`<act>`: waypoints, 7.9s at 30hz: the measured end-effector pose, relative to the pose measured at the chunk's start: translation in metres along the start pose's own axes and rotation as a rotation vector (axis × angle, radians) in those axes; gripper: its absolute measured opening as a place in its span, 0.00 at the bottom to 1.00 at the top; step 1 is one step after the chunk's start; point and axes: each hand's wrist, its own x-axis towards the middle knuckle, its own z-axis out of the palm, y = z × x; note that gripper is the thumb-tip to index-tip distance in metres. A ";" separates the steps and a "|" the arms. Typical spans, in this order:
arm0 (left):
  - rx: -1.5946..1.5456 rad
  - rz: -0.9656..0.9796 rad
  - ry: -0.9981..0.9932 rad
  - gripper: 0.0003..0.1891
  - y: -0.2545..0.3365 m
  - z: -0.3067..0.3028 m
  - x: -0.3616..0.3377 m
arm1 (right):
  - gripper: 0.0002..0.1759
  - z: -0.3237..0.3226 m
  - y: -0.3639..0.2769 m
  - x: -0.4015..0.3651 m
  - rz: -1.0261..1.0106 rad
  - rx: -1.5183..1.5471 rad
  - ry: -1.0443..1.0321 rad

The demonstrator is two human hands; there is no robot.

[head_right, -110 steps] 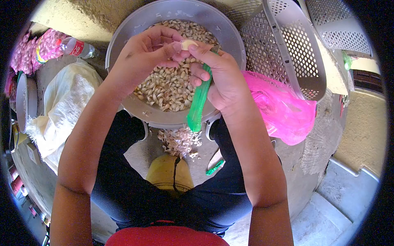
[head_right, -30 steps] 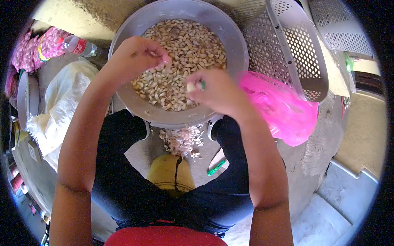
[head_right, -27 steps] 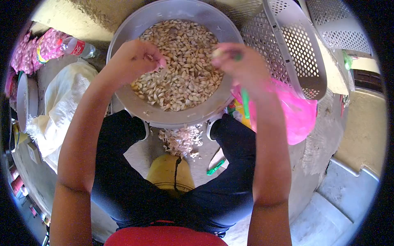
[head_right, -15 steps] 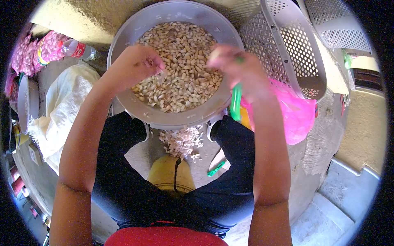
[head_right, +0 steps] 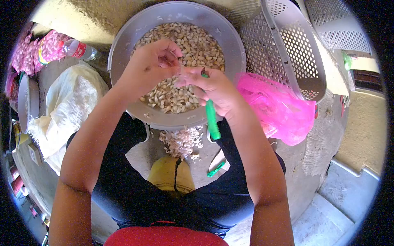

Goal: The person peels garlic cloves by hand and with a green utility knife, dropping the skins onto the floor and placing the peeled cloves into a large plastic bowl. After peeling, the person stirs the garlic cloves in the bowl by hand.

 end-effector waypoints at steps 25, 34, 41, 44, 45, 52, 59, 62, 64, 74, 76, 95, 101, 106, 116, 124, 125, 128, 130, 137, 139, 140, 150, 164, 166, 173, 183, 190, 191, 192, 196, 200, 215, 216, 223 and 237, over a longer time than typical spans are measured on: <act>-0.078 -0.236 0.059 0.11 -0.017 -0.023 0.011 | 0.08 0.048 0.106 0.004 -0.033 -1.366 -0.349; -0.120 -0.360 -0.110 0.10 -0.021 -0.021 0.009 | 0.08 0.037 0.185 -0.004 -0.030 -1.591 -0.375; 0.198 -0.005 -0.281 0.11 -0.115 -0.004 0.000 | 0.11 0.037 0.120 -0.008 0.167 -1.649 -0.189; 0.334 -0.281 -0.337 0.09 -0.128 0.020 -0.001 | 0.12 0.014 0.077 0.006 0.149 -1.771 -0.218; 0.374 -0.493 -0.351 0.09 -0.127 0.029 -0.001 | 0.12 0.012 0.054 0.001 0.155 -1.765 -0.171; 0.377 -0.437 -0.361 0.11 -0.249 0.102 -0.030 | 0.24 0.007 -0.005 -0.024 -0.061 -1.467 0.136; 0.189 -0.702 -0.164 0.17 -0.357 0.160 -0.065 | 0.25 0.008 -0.027 -0.035 -0.151 -1.386 0.162; 0.228 -0.697 -0.185 0.22 -0.352 0.166 -0.066 | 0.24 0.004 -0.030 -0.032 -0.170 -1.356 0.181; 0.180 -0.585 -0.181 0.27 -0.411 0.188 -0.073 | 0.23 0.004 -0.030 -0.029 -0.168 -1.346 0.176; 0.380 -0.665 -0.325 0.30 -0.363 0.178 -0.056 | 0.22 0.001 -0.026 -0.026 -0.147 -1.343 0.119; 0.319 -0.693 -0.347 0.29 -0.359 0.169 -0.057 | 0.22 0.001 -0.026 -0.025 -0.154 -1.351 0.098; -0.172 -0.670 -0.679 0.09 -0.332 0.154 -0.053 | 0.21 0.039 -0.037 -0.010 -0.333 -1.355 0.029; -0.136 -0.584 -0.600 0.11 -0.317 0.155 -0.052 | 0.15 0.056 -0.052 -0.013 -0.256 -1.298 0.049; -0.584 -0.775 -0.553 0.14 -0.280 0.133 -0.035 | 0.15 0.047 -0.060 -0.008 -0.339 -1.312 0.147; -0.322 -0.222 -0.387 0.17 -0.049 0.032 0.040 | 0.15 -0.005 -0.075 -0.010 -0.260 -1.432 0.314; -0.196 -0.246 -0.119 0.15 0.015 0.002 0.016 | 0.13 0.017 -0.057 -0.001 -0.637 -1.212 0.357; -0.177 -0.242 -0.099 0.15 0.018 0.000 0.011 | 0.13 0.021 -0.059 -0.002 -0.628 -1.196 0.322; -0.091 -0.235 -0.085 0.16 0.020 -0.005 -0.001 | 0.13 0.028 -0.063 0.000 -0.627 -1.156 0.226; -0.117 -0.231 -0.054 0.16 0.021 -0.007 -0.008 | 0.13 0.028 -0.063 0.004 -0.585 -1.098 0.184; -0.271 -0.334 -0.061 0.19 0.027 -0.028 -0.005 | 0.12 0.014 -0.081 -0.015 -0.358 -0.960 0.143; -0.362 -0.344 -0.061 0.19 0.027 -0.029 0.000 | 0.13 -0.004 -0.093 -0.025 -0.461 -0.802 0.296; -0.416 -0.335 -0.061 0.19 0.028 -0.029 0.002 | 0.14 -0.021 -0.101 -0.027 -0.558 -0.641 0.416; -0.714 -0.204 -0.167 0.19 0.034 -0.022 0.012 | 0.13 -0.059 -0.113 -0.018 -0.507 0.090 0.541; -0.750 -0.157 -0.122 0.16 0.035 -0.034 0.014 | 0.09 0.036 -0.080 -0.010 -0.840 -0.815 0.285; -0.758 -0.156 -0.137 0.15 0.033 -0.035 0.014 | 0.09 0.042 -0.082 -0.015 -0.785 -0.876 0.366; -0.881 -0.181 -0.091 0.13 0.038 -0.032 0.013 | 0.09 0.040 -0.074 -0.004 -0.957 -0.794 0.406; -0.881 -0.186 -0.146 0.14 0.038 -0.034 0.010 | 0.08 0.040 -0.073 -0.007 -1.053 -0.914 0.423; -0.873 -0.200 -0.161 0.14 0.030 -0.031 0.012 | 0.07 0.037 -0.074 -0.007 -1.061 -0.986 0.397; -0.859 -0.200 -0.158 0.14 0.030 -0.030 0.012 | 0.07 0.036 -0.074 -0.005 -1.039 -1.011 0.390; -0.846 -0.201 -0.155 0.14 0.029 -0.029 0.012 | 0.07 0.035 -0.074 -0.004 -1.017 -1.034 0.383; -0.854 -0.201 -0.159 0.14 0.026 -0.024 0.013 | 0.08 0.034 -0.069 -0.001 -0.964 -1.127 0.387; -0.910 -0.137 -0.174 0.14 0.022 -0.024 0.017 | 0.08 0.034 -0.066 0.001 -1.049 -1.126 0.394; -0.837 -0.147 0.144 0.14 0.030 -0.029 0.019 | 0.10 0.034 -0.065 0.001 -0.837 -0.864 0.315; -0.825 -0.144 0.153 0.14 0.031 -0.029 0.018 | 0.11 0.032 -0.063 0.007 -0.852 -0.787 0.332; -0.568 -0.001 0.106 0.13 0.028 -0.023 0.020 | 0.20 0.032 -0.073 0.000 -0.260 -0.443 0.166; -0.119 0.103 0.197 0.12 0.032 -0.016 0.017 | 0.13 0.031 -0.066 0.001 -0.382 -0.493 0.234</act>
